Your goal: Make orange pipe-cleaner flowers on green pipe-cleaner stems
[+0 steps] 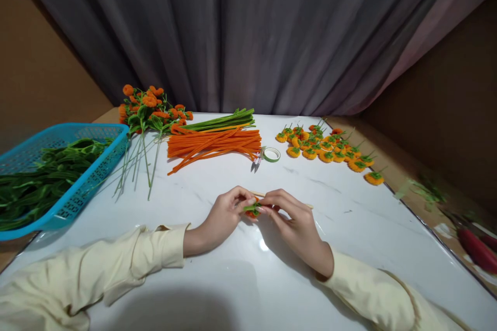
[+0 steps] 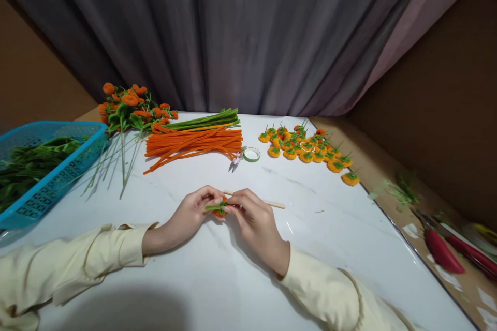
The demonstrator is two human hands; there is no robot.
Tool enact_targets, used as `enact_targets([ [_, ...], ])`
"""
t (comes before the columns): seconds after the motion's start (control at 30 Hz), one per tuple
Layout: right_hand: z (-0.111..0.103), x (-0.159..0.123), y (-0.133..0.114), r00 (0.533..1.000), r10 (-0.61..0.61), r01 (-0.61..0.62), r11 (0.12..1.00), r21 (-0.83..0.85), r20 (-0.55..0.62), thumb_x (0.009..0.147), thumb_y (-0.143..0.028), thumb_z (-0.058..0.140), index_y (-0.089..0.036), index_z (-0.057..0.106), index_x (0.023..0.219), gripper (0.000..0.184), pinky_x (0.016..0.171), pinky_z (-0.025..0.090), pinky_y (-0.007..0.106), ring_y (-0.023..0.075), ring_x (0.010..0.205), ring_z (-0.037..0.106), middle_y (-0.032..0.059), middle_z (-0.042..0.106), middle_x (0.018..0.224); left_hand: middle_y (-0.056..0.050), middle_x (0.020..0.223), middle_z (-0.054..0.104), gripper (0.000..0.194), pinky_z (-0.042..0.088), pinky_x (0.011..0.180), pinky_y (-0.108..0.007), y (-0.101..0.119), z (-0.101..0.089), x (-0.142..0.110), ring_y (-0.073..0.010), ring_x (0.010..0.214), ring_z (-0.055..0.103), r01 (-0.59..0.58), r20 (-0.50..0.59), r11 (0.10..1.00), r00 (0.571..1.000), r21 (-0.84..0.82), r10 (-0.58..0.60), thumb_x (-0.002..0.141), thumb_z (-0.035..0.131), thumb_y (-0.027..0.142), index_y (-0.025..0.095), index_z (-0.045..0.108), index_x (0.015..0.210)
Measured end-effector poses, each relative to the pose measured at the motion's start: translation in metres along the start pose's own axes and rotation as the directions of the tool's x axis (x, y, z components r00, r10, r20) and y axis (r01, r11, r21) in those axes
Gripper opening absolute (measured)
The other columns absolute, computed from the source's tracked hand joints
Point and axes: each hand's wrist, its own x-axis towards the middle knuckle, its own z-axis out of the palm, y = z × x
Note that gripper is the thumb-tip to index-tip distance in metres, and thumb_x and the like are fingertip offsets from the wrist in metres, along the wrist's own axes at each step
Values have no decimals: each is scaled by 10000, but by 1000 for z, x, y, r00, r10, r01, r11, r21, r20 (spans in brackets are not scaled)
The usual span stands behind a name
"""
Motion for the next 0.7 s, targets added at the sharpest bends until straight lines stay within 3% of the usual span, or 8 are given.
enact_targets([
  [0.17,0,1,-1,999,28,-28,999,43,18,876,-186,542,-186,640,816,115,600,473,240,140,687,596,54,637,776,-5,795,590,255,540,669,-262,2,1,-1,-127,741,604,15,14,999,1000,-29,-14,766,627,379,153,509,745],
  [0.47,-2,5,4,941,328,-338,912,234,83,825,-304,606,-179,686,765,160,514,454,240,129,594,569,44,644,748,-18,824,593,284,534,672,-264,3,-1,1,-135,766,595,41,-20,999,999,3,-41,758,631,417,152,534,788],
  [0.7,0,6,5,939,336,-345,909,232,79,822,-300,598,-177,668,764,153,577,481,254,147,670,586,46,637,764,-19,812,589,317,542,684,-278,1,-1,0,-140,775,593,55,1,998,998,-2,-55,748,636,450,152,545,803],
])
